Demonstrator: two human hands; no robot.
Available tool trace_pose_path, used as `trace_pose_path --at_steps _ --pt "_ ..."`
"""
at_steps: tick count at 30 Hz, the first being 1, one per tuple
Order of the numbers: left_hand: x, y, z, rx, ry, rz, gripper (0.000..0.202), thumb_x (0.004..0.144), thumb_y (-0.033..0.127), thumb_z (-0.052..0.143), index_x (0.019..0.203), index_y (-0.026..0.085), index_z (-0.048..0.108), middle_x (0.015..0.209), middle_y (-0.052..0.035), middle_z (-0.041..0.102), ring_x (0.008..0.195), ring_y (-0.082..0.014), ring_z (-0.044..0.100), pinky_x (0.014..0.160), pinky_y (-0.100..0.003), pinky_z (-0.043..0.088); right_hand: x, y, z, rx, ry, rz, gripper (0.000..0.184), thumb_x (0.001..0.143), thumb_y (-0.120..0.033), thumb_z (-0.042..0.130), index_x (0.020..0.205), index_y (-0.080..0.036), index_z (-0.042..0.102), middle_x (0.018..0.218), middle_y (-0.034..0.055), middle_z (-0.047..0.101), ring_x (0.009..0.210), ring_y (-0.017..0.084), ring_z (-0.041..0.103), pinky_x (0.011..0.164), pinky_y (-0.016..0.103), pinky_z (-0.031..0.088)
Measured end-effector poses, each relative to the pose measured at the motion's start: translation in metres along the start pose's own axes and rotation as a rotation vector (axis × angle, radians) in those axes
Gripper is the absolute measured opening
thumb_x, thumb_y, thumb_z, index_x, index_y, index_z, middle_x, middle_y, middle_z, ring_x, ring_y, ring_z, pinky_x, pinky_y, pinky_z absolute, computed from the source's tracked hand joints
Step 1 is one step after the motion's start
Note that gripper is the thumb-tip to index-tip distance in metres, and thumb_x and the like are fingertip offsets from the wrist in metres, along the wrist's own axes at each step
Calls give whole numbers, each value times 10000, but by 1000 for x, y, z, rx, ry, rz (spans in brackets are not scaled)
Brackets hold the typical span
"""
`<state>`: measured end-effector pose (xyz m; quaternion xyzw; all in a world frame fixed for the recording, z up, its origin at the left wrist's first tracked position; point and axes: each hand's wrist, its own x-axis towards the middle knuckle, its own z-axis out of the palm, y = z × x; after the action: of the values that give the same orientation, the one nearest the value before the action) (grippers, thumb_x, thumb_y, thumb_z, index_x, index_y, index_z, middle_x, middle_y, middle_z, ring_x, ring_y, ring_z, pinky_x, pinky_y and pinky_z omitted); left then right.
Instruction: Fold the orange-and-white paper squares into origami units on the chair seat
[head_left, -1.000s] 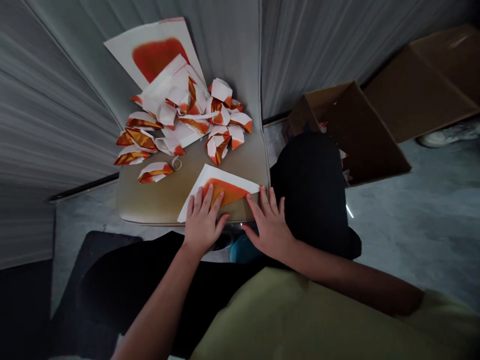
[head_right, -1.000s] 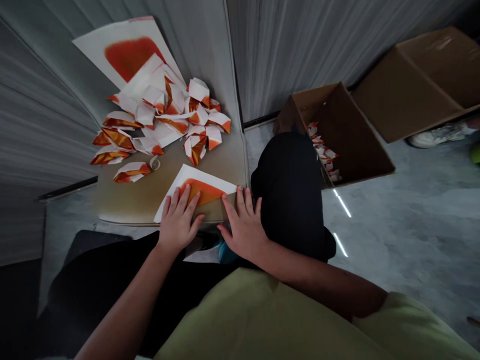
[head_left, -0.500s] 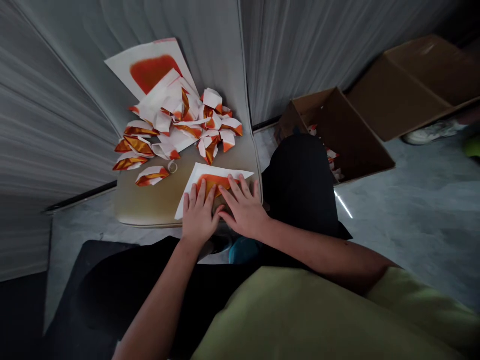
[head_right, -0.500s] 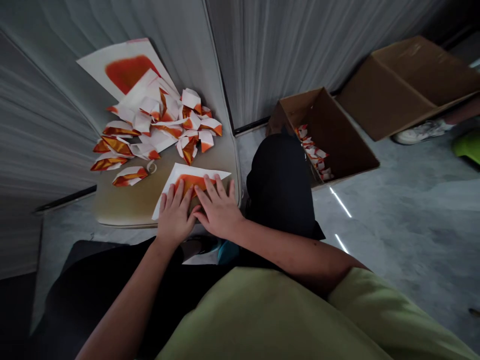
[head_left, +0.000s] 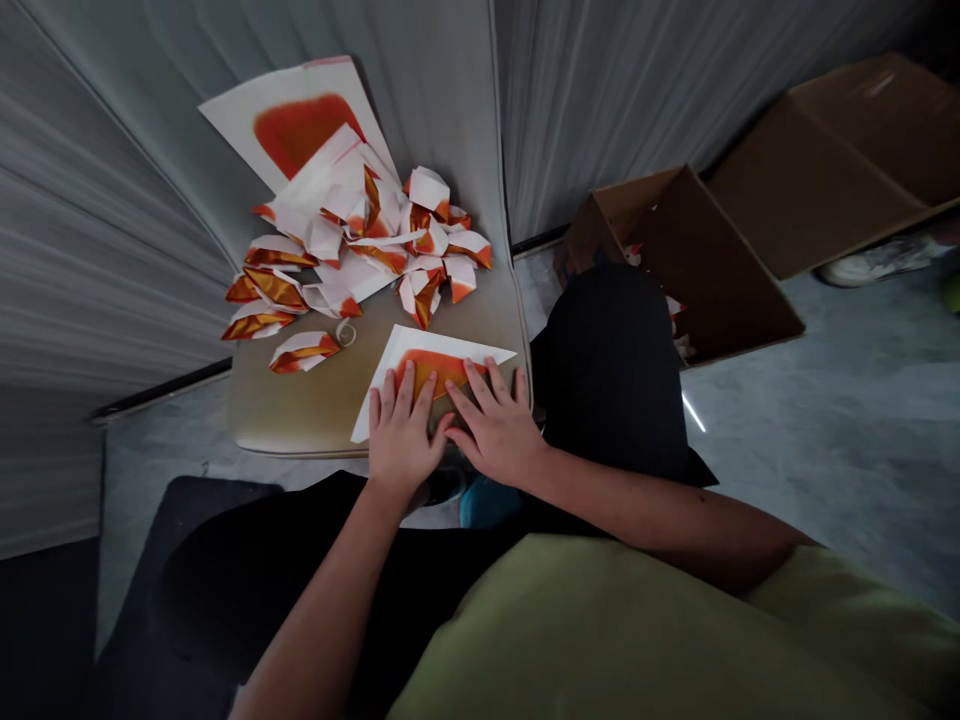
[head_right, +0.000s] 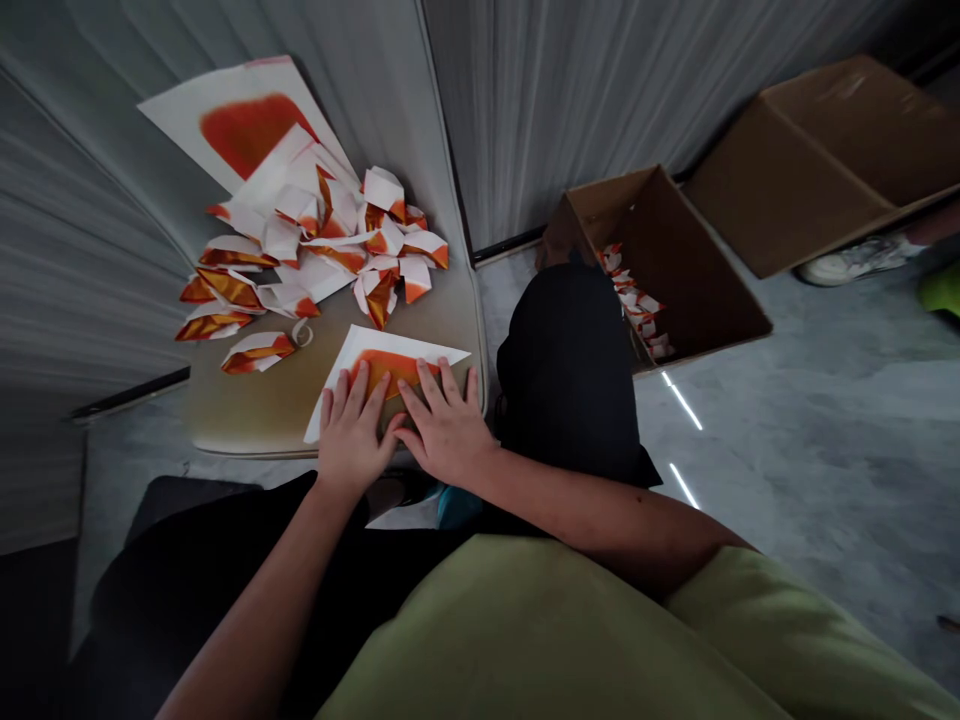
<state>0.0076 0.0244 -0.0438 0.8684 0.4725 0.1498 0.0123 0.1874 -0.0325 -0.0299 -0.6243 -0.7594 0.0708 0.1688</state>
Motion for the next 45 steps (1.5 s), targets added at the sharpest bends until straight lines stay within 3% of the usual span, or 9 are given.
trace_pose_path --at_steps 13,19,26,36,45 --pt "0 3 -1 7 19 -10 594 991 493 534 1494 179 563 1648 -173 383 1527 -439 360 1216 -646 315 -3 -2 1 -16 -10 15 588 1036 -494 452 1549 -210 490 1689 170 338 1549 465 261 1171 763 232" --pt "-6 4 -4 2 58 -16 525 989 465 555 1441 205 615 1615 -153 450 1499 -414 421 1205 -616 350 4 11 -9 -7 57 30 523 1030 -468 479 1505 -261 550 1671 134 388 1535 422 307 1182 735 242" --pt "-13 5 -6 42 126 -14 415 972 435 601 1313 217 689 1543 -131 556 1455 -379 492 1182 -555 403 3 22 -12 -7 110 39 393 1030 -366 503 1364 -234 663 1553 105 554 1488 397 376 1184 715 248" --pt "-10 9 -7 -30 116 -107 383 948 463 616 1203 193 710 1463 -159 622 1403 -393 529 1146 -566 422 0 21 -2 -1 176 22 285 1030 -334 538 1214 -255 740 1343 75 699 1293 288 519 1142 541 291" --pt "-9 7 -7 -5 162 -64 388 936 450 644 1180 153 700 1414 -172 651 1364 -397 559 1127 -549 449 0 24 7 -18 309 -22 220 1025 -324 570 1054 -285 784 1221 20 753 1222 236 553 1106 447 291"
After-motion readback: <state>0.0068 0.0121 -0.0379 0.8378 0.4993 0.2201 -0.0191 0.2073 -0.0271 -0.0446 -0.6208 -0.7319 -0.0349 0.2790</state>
